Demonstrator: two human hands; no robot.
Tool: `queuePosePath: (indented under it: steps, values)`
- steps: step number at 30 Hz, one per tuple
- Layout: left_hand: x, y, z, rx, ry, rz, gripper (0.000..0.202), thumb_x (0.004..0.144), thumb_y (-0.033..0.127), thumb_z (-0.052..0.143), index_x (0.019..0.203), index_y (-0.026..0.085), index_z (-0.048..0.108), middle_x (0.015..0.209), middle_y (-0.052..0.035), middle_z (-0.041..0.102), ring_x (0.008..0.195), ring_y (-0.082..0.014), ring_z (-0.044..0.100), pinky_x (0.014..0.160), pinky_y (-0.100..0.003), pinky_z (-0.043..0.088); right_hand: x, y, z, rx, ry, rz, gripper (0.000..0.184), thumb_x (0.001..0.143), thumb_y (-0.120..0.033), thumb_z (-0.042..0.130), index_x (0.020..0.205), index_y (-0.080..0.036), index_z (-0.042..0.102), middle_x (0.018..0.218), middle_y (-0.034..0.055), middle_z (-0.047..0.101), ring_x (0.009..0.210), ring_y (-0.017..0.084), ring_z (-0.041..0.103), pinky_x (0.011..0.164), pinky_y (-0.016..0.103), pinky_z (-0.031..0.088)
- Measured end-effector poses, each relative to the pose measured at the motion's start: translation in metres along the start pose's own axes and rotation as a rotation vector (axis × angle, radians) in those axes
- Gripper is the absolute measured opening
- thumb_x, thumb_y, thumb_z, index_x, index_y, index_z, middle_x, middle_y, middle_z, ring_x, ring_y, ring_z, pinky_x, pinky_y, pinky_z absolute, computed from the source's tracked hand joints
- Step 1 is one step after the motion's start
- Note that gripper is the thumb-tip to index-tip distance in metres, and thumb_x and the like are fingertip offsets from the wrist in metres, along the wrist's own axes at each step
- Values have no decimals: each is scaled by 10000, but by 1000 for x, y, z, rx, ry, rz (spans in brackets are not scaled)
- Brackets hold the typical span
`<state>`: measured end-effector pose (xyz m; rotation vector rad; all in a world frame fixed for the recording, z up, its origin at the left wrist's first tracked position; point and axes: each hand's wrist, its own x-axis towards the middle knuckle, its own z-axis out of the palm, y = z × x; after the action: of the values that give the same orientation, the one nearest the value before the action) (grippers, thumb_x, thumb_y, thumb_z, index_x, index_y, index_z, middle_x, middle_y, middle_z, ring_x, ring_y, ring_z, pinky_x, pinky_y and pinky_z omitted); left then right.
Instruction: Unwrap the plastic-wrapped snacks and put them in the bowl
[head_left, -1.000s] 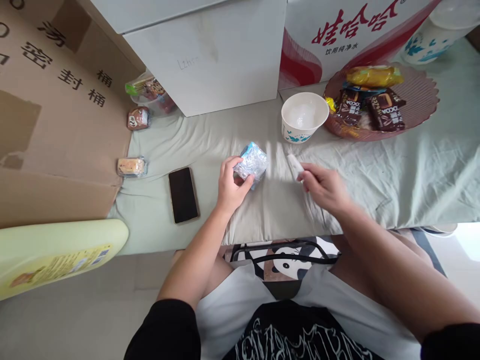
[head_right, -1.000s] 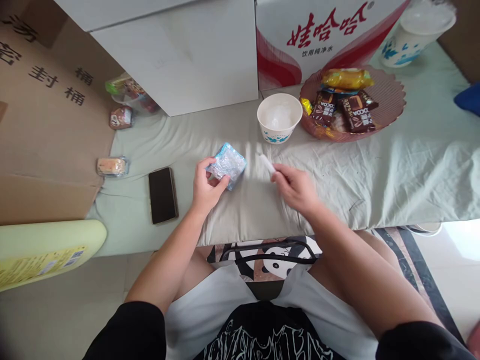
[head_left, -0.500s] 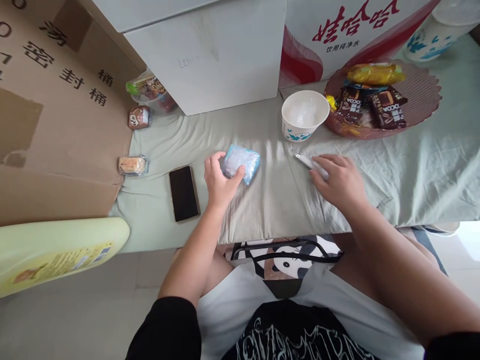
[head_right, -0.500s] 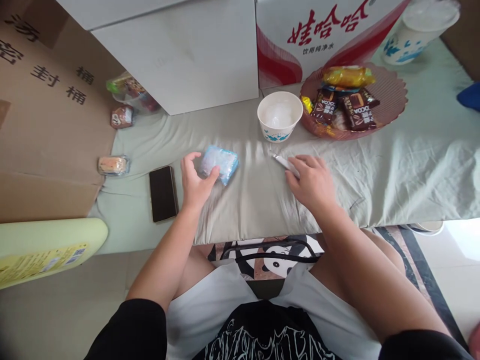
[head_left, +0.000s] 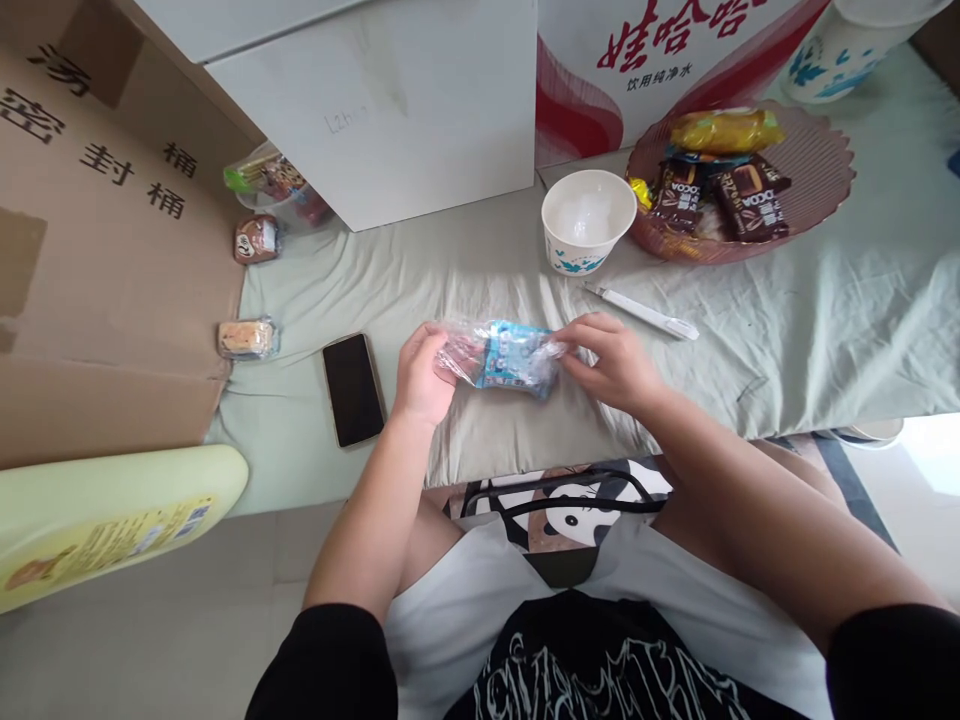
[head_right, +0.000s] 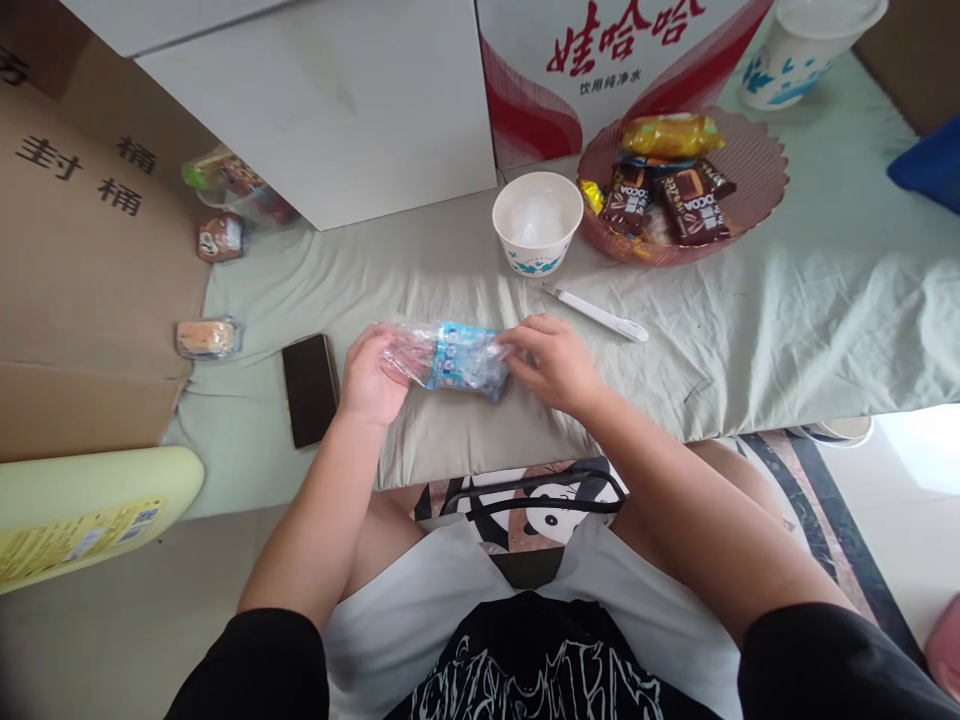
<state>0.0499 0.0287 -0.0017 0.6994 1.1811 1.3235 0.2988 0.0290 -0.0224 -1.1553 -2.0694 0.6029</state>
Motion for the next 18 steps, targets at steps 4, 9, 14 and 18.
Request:
queuePosePath:
  steps: [4, 9, 14, 18]
  values:
    - [13, 4, -14, 82, 193, -12, 135, 682, 246, 659, 709, 206, 533, 621, 16, 622, 619, -169, 701, 522, -229, 500, -1, 10, -14, -40, 215, 91, 125, 821, -175, 577, 843, -244, 679, 915, 60, 667, 882, 235, 662, 828, 419, 552]
    - [19, 1, -31, 573, 288, 182, 266, 711, 169, 647, 964, 230, 593, 884, -16, 689, 677, -162, 690, 558, -256, 490, -2, 21, -26, -154, 524, 270, 265, 803, -132, 490, 954, -245, 676, 1025, 100, 652, 989, 268, 650, 829, 453, 544]
    - [16, -8, -29, 977, -93, 485, 439, 772, 277, 755, 1190, 238, 626, 1257, -93, 671, 1165, -259, 653, 937, -378, 540, -4, 9, -15, -191, 268, 51, 414, 855, -288, 593, 1266, -244, 611, 1166, 110, 696, 1140, 314, 638, 1016, 537, 484]
    - [12, -4, -24, 1103, -114, 545, 150, 862, 243, 667, 1009, 224, 693, 808, -14, 672, 860, -203, 665, 864, -369, 527, -5, 0, -7, -274, 220, 5, 129, 905, -288, 610, 1010, -258, 678, 902, 54, 734, 970, 274, 693, 936, 485, 500]
